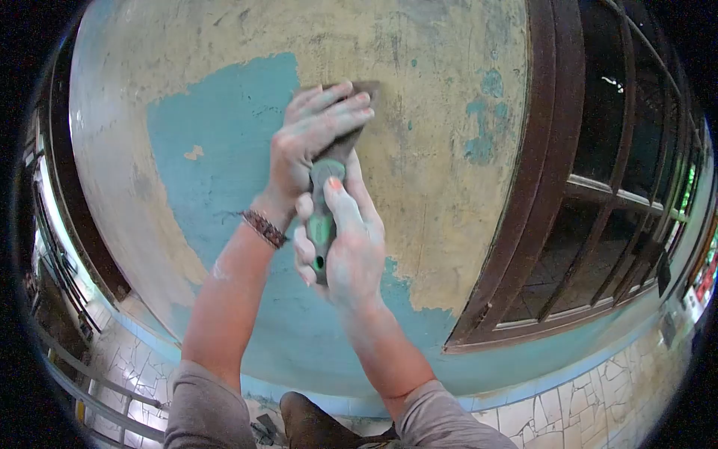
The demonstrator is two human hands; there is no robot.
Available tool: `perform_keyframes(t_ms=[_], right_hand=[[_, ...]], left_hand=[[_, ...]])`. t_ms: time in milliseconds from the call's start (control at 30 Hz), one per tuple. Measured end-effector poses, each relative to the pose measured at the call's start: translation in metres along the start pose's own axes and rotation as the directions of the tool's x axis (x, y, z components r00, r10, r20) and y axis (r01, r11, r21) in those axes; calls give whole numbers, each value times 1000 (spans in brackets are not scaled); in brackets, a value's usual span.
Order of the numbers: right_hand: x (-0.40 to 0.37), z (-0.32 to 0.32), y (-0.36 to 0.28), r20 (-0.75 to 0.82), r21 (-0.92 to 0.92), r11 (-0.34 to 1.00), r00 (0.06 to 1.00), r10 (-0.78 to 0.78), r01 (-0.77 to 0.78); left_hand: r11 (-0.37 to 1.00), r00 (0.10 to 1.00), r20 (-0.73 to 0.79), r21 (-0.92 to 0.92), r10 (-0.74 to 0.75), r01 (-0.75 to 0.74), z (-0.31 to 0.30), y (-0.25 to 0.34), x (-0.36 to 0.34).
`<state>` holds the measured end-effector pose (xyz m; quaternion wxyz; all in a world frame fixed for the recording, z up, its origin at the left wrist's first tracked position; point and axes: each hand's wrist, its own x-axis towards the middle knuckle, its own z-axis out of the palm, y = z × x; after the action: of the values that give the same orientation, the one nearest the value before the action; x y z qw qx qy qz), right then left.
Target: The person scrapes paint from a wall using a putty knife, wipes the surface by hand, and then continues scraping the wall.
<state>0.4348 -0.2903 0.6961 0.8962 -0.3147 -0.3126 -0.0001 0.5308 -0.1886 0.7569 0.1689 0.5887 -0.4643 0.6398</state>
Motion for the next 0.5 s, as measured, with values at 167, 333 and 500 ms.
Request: perform_keyframes(t_ms=[167, 333, 500], right_hand=[[-8, 0, 11, -2, 29, 999, 999, -45, 45], [-3, 4, -1, 25, 54, 998, 1000, -11, 10], [-9, 2, 9, 17, 40, 998, 999, -52, 51]], left_hand=[[999, 999, 31, -48, -13, 15, -2, 8, -10], [999, 999, 33, -28, -21, 22, -3, 5, 1], [999, 999, 43, -44, 0, 2, -4, 5, -7]])
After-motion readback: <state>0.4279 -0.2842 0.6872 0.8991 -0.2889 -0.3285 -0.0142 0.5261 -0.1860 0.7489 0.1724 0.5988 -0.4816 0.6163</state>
